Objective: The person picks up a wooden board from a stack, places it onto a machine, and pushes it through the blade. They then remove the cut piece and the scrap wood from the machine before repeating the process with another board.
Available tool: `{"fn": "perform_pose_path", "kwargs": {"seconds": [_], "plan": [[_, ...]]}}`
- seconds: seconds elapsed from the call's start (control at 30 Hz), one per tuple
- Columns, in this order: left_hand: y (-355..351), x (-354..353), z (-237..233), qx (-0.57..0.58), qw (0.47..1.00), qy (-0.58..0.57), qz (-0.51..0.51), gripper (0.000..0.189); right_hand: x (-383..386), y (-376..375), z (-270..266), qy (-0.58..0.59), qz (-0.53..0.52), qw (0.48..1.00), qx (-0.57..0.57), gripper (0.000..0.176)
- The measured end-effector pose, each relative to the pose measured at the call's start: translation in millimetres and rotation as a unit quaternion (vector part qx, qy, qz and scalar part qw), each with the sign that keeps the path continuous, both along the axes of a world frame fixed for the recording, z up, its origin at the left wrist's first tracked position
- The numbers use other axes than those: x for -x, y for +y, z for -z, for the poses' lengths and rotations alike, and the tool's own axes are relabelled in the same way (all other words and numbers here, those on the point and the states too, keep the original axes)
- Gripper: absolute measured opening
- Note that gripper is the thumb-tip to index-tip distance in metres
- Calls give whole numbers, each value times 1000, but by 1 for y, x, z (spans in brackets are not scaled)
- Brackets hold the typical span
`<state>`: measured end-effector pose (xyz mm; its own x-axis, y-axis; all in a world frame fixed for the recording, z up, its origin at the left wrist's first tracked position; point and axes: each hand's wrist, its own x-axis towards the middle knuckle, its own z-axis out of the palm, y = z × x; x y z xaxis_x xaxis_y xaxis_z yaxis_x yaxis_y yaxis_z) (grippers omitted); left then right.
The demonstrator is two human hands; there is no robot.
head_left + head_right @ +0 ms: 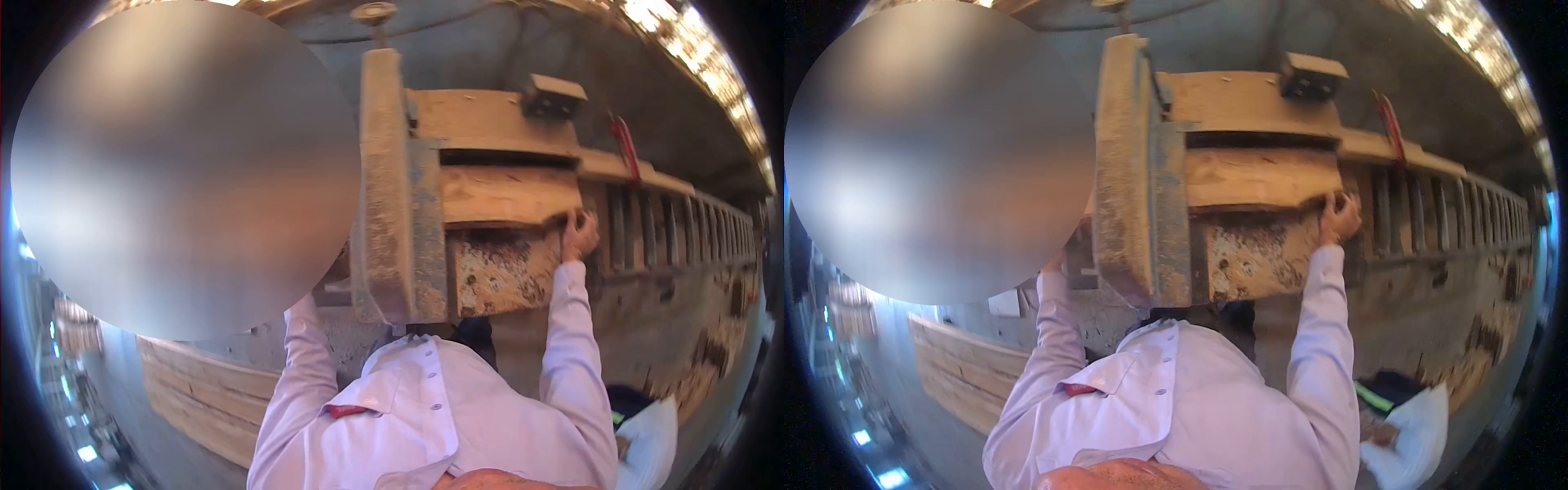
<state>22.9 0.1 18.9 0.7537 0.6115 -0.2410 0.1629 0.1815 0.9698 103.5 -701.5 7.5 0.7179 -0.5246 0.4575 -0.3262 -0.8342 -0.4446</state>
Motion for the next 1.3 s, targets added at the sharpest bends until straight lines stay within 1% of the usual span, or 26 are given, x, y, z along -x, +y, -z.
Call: {"fn": "perform_pose_path", "kwargs": {"seconds": [0.07, 0.17, 0.23, 0.37, 0.47, 0.53, 0.63, 0.7, 0.77, 0.83, 0.9, 0.93, 1.07, 1.13, 1.27, 1.3], "plan": [[2, -3, -16, 9, 998, -5, -59, 65, 0, 1, 3, 26, 19, 999, 4, 59], [17, -7, 4, 23, 992, 29, -122, 64, 3, 6, -9, 48, 9, 998, -36, 66], [14, -10, 3, 39, 991, 11, -124, 63, 4, 9, -17, 64, 12, 997, -50, 68], [12, -11, 6, -19, 989, 47, -140, 63, 3, 7, -8, 75, 21, 995, -59, 70], [9, -13, 9, 50, 989, -16, -139, 65, 3, 12, -12, 68, 23, 996, -60, 69], [15, -4, 14, -71, 993, -14, -96, 64, 5, 10, -12, 61, 16, 997, -45, 67], [15, -12, 18, 6, 994, 3, -109, 63, 1, -1, 2, 52, 19, 998, 7, 61], [13, -11, 17, 22, 994, -2, -110, 62, 0, -5, 8, 28, 2, 1000, 12, 60], [10, -11, 15, 10, 995, -12, -98, 61, 1, -5, 6, 19, -6, 1000, 0, 59], [7, -7, 13, -17, 996, -34, -82, 60, 2, 2, -1, 54, 23, 998, -19, 61], [7, -6, 10, 10, 996, -39, -84, 59, 2, 6, -7, 72, 40, 996, -38, 63], [11, -10, 10, 70, 992, -17, -100, 59, 2, 8, -6, 73, 45, 995, -48, 64], [8, -10, 6, 71, 992, -11, -101, 60, 3, 11, -9, 71, 46, 993, -78, 67], [12, -11, 12, 79, 991, 2, -107, 60, 4, 12, -9, 70, 48, 993, -77, 67], [25, -9, 23, 42, 993, 9, -107, 59, 2, 8, -4, 66, 41, 994, -71, 69], [23, -10, 21, 36, 993, 7, -110, 59, 3, 13, -7, 72, 36, 994, -73, 66]]}}
